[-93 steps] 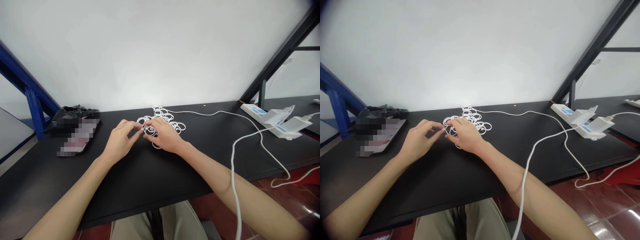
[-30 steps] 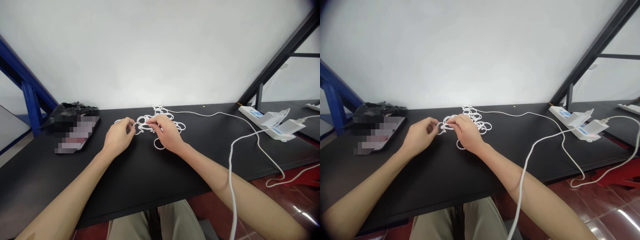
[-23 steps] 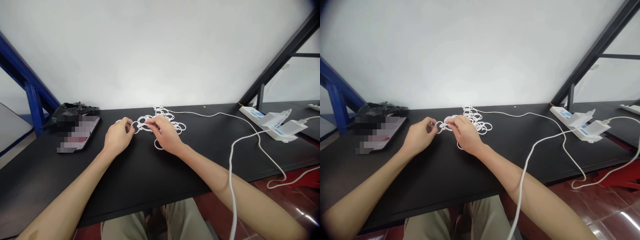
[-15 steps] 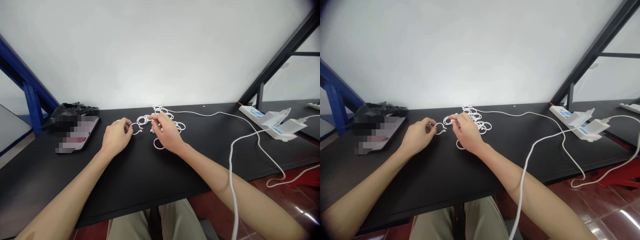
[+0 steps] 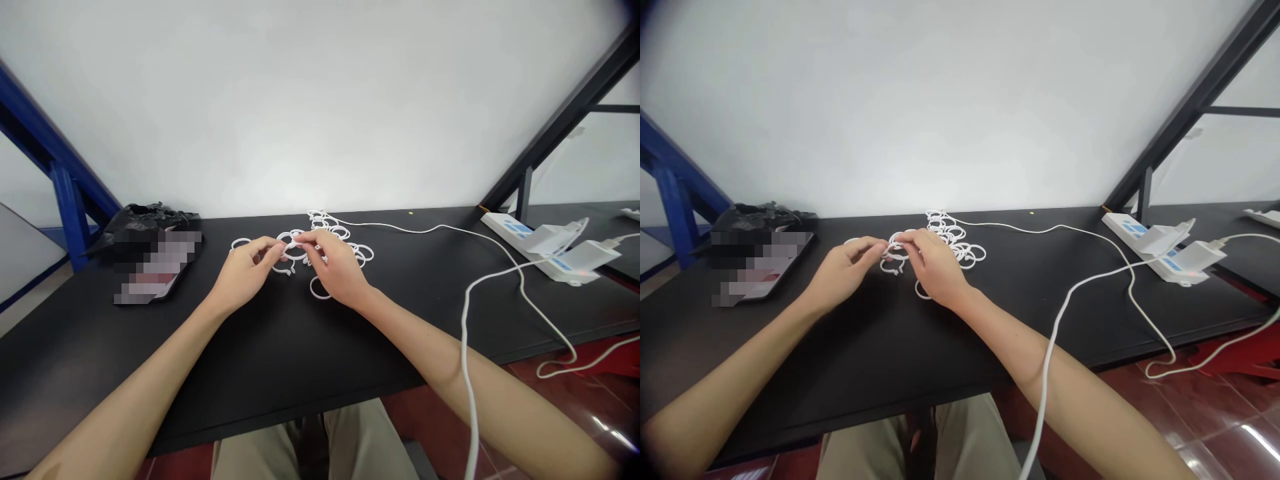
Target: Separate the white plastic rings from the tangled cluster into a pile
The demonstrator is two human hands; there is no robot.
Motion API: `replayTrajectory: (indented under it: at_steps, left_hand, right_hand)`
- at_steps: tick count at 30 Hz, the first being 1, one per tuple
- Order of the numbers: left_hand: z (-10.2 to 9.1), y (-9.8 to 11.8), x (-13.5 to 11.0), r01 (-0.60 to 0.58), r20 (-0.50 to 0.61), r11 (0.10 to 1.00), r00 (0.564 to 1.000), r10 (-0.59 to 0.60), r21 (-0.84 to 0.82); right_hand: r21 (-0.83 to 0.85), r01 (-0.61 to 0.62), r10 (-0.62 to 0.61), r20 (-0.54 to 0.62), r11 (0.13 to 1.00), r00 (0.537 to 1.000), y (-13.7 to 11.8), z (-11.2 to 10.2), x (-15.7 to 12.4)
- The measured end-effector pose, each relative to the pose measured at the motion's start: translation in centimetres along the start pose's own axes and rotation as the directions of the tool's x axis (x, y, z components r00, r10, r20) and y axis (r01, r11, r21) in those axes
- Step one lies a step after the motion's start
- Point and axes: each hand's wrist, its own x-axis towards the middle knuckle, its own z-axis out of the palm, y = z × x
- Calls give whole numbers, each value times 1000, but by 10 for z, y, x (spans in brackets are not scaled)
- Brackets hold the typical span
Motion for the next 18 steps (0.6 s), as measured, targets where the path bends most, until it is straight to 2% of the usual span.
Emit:
replayTrajectory:
  at_steps: [3,6,9,13,18]
  left_hand:
    - [-1,-3,2,58,-5,985,998,-60,-162]
    - [-1,-8,2,50,1,985,999,-51,-166]
    - [0,-11,3,41,12,994,999,-40,-101]
    - [-1,-10,2,-17,-28,1000,999,18,16]
    - [2,-5,-1,-159,-57,957,982,178,244]
  right_hand:
    - [-41,15,-15,-2,999,1000,-1,-2,1]
    - [-67,36,-36,7,997,999,-1,-3,1]
    - [-94,78,-75,38,993,996,1,-3,1]
    - [-127,120,-112,70,985,991,3,-1,-1]
    - [-173,59,-27,180,983,983,8,2,-5]
